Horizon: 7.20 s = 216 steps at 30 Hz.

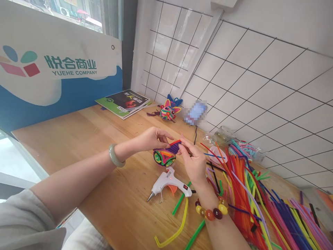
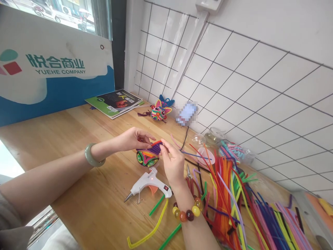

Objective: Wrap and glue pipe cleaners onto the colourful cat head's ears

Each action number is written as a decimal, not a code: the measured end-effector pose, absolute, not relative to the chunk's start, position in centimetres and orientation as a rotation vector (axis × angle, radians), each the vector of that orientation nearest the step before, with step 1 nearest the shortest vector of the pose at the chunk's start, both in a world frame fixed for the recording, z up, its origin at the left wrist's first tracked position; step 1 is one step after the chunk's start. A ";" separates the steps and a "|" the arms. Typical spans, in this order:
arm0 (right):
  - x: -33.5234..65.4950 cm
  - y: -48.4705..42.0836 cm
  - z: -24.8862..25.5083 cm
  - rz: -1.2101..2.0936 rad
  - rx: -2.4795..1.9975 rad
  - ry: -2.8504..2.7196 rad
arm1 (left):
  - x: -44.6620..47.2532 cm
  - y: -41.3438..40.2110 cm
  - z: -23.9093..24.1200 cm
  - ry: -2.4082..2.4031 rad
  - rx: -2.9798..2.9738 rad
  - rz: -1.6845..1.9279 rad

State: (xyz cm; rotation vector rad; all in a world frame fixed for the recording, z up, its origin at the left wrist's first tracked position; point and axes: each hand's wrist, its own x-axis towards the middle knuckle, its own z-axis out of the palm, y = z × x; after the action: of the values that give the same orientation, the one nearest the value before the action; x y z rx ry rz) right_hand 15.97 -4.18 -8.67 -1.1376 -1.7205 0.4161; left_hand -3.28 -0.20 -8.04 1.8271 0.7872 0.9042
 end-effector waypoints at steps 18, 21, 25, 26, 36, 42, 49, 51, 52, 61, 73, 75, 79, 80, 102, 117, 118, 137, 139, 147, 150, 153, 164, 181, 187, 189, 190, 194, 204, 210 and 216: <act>18.6 -3.5 -7.3 1.007 -1.648 -2.114 | -4.5 2.2 -9.9 0.864 1.300 0.933; 19.0 -4.4 -7.5 1.280 -1.648 -2.263 | -4.7 2.5 -10.3 0.845 1.207 0.949; 19.3 -4.7 -8.6 1.558 -1.597 -2.317 | -4.7 2.7 -10.4 0.839 1.138 0.958; 19.3 -4.6 -8.7 1.594 -1.598 -2.319 | -4.7 2.7 -10.4 0.844 1.131 0.960; 20.0 -4.3 -8.4 1.668 -1.653 -2.437 | -4.9 2.7 -10.3 0.816 1.125 0.934; 19.6 -4.9 -7.0 1.934 -1.459 -2.193 | -5.3 2.6 -9.9 0.753 1.121 0.862; 19.2 -5.2 -5.1 1.934 -1.328 -1.994 | -5.7 2.3 -9.3 0.643 1.128 0.809; 19.7 -4.9 -5.1 1.860 -1.312 -1.964 | -5.9 2.2 -9.1 0.590 1.180 0.764; 19.9 -4.8 -5.1 1.828 -1.305 -1.945 | -6.0 2.2 -9.0 0.566 1.215 0.738; 21.4 -4.3 -4.4 1.393 -1.102 -1.549 | -4.9 2.6 -10.5 0.601 1.413 0.821; 19.9 -5.4 -2.1 0.920 -1.284 -1.463 | -2.5 2.1 -12.0 0.616 1.135 0.981; 19.8 -5.6 -1.8 0.854 -1.317 -1.483 | -2.4 1.7 -11.7 0.572 1.136 0.919; 20.2 -5.3 -2.1 0.699 -1.361 -1.594 | -2.3 1.0 -11.1 0.525 1.127 0.816; 20.3 -5.3 -2.1 0.659 -1.380 -1.623 | -2.3 1.0 -11.1 0.528 1.134 0.810; 21.9 -5.9 -1.0 0.506 -1.640 -1.935 | -4.0 2.2 -10.4 0.743 2.143 1.111; 22.1 -5.9 -0.9 0.490 -1.643 -1.912 | -2.7 0.1 -8.6 0.933 2.460 0.869; 22.0 -5.9 -0.9 0.458 -1.644 -1.903 | -2.5 0.0 -8.6 0.967 2.430 0.909; 20.9 -6.1 -2.5 0.179 -1.565 -1.993 | 0.9 -0.7 -10.3 1.419 2.149 1.306; 20.9 -6.1 -2.5 0.135 -1.575 -2.017 | 1.2 -0.9 -10.4 1.424 2.170 1.327; 20.7 -6.1 -2.8 -0.029 -1.500 -2.108 | 1.8 -1.1 -10.3 1.454 2.184 1.342; 20.5 -6.2 -2.9 -0.078 -1.513 -2.121 | 1.8 -1.1 -10.3 1.465 2.194 1.340; 20.3 -6.2 -2.9 -0.078 -1.523 -2.123 | 1.9 -1.2 -10.3 1.471 2.207 1.346; 20.2 -5.9 -3.4 -0.111 -1.496 -2.127 | 1.9 -1.4 -10.0 1.463 2.202 1.353; 19.8 -6.0 -3.3 -0.232 -1.507 -2.160 | 1.9 -1.6 -10.2 1.498 2.272 1.338; 19.6 -6.1 -3.5 -0.305 -1.454 -2.173 | 1.9 -1.6 -10.1 1.511 2.282 1.329; 19.7 -6.1 -3.6 -0.338 -1.438 -2.168 | 2.0 -1.7 -10.0 1.517 2.281 1.329; 19.7 -6.1 -3.6 -0.355 -1.436 -2.165 | 2.0 -1.7 -10.0 1.519 2.282 1.329; 19.7 -6.0 -3.5 -0.386 -1.432 -2.164 | 1.9 -1.7 -10.0 1.523 2.284 1.325; 19.5 -6.2 -3.4 -0.403 -1.471 -2.162 | 1.9 -1.8 -9.9 1.520 2.272 1.313; 19.5 -6.2 -3.6 -0.443 -1.435 -2.200 | 1.9 -1.7 -9.9 1.506 2.283 1.320; 19.6 -6.2 -3.6 -0.478 -1.428 -2.196 | 1.9 -1.6 -10.0 1.499 2.277 1.333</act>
State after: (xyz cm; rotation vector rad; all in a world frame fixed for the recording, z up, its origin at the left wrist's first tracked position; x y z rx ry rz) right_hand 19.61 -6.17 -3.59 -1.4281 -2.1957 -0.4782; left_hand 1.94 -1.64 -10.04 2.2772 1.4993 1.3334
